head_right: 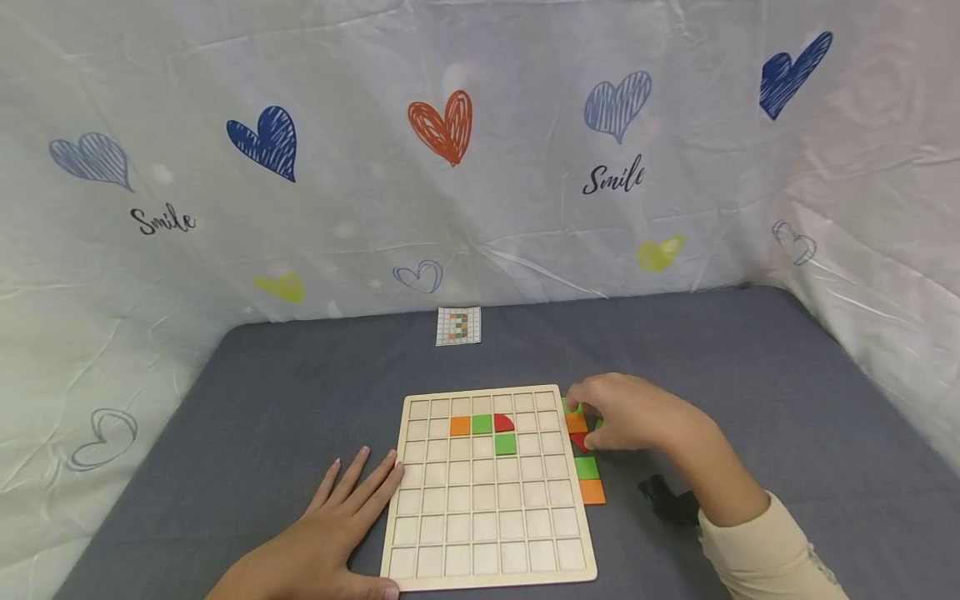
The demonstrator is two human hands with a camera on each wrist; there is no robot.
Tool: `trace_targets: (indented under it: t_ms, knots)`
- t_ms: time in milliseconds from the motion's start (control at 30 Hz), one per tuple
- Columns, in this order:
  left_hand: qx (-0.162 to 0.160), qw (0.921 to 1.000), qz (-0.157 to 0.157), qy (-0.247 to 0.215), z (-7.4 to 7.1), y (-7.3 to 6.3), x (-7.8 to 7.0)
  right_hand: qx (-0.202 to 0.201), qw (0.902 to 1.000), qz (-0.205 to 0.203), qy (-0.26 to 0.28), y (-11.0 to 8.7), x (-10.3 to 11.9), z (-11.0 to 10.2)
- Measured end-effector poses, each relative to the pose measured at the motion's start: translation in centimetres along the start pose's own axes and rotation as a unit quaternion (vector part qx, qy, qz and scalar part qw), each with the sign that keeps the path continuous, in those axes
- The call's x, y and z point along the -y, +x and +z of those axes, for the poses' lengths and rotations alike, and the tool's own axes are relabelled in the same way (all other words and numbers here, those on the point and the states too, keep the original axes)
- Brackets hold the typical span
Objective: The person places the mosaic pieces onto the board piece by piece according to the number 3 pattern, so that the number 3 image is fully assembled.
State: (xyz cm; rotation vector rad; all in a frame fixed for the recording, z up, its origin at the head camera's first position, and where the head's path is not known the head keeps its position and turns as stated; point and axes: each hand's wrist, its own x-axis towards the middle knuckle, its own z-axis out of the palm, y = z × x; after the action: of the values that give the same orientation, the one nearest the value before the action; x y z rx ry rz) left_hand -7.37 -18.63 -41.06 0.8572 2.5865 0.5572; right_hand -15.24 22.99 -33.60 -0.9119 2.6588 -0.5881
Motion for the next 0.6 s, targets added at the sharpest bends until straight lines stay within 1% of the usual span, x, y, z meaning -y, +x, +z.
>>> trace_targets:
  t_ms: [167, 400, 600]
  knots:
    - [-0.003, 1.0, 0.002, 0.004, 0.2, 0.1, 0.1, 0.0, 0.9999, 0.001, -0.012, 0.1, -0.2, 0.4]
    - [-0.009, 0.9999, 0.006, 0.005, 0.4, 0.2, 0.3, 0.016, 0.9999, 0.007, 0.001, 0.2, -0.7, 1.0]
    - [-0.01, 0.9998, 0.013, 0.009, 0.0, 0.0, 0.1, 0.011, 0.9999, 0.004, 0.008, 0.4, -1.2, 1.2]
